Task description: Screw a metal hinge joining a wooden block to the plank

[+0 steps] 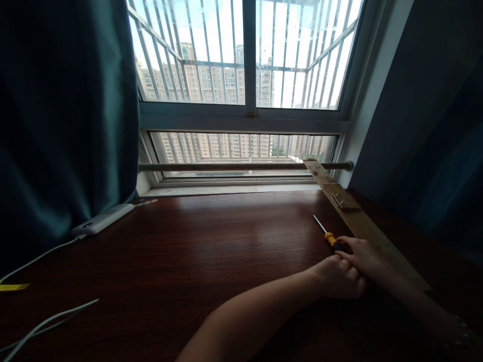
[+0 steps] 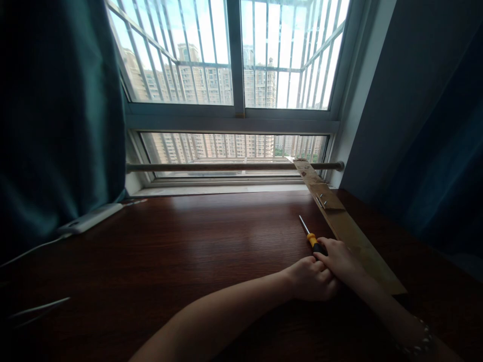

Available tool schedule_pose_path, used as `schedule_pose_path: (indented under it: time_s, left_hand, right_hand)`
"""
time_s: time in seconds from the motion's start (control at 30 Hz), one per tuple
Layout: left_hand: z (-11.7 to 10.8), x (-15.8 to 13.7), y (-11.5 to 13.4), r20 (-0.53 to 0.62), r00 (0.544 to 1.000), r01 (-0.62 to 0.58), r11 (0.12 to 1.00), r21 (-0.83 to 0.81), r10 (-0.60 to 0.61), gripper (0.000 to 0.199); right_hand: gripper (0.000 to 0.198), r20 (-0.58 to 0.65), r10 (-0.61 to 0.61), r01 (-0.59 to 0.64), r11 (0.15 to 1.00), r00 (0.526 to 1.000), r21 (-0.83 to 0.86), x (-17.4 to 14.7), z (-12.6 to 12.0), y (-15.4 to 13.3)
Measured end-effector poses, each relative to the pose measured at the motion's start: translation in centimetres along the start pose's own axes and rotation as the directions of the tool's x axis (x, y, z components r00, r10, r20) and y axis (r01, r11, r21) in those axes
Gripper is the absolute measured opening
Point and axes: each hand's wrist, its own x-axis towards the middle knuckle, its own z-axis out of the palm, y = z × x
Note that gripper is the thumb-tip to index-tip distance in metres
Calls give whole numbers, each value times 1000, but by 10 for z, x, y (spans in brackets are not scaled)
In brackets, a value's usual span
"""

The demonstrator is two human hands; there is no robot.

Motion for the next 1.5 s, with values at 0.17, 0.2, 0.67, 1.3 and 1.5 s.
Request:
schedule_pose_path:
  time_s: [0.17,0.2,0.67,1.3,1.5]
  left_hand:
    - [0,0,0,-9,1000,-5,1000,5,5,23]
    - [0,-1,0,-10,1000,-3,1000,7,3,23]
    - [-58,-17,-9,138,972,199,977,-70,-188,26]
    - [-171,-164,38,185,516,570,174,-803,-837,76]
    - [-168,-157,43,247,531,560,117,-820,-811,80]
  right_hand:
    - [33,-13,-19,19,1000,1000,-3,0,1,1]
    - [33,-26,-26,26,1000,999,1,0,2,2]
    - [32,-512,-287,399,909,809,120,-14,-19,-30]
    - [70,-310,-730,670,265,610,694,-70,45,-210]
    - [68,-223,-740,582,268,635,768,-76,57,-203]
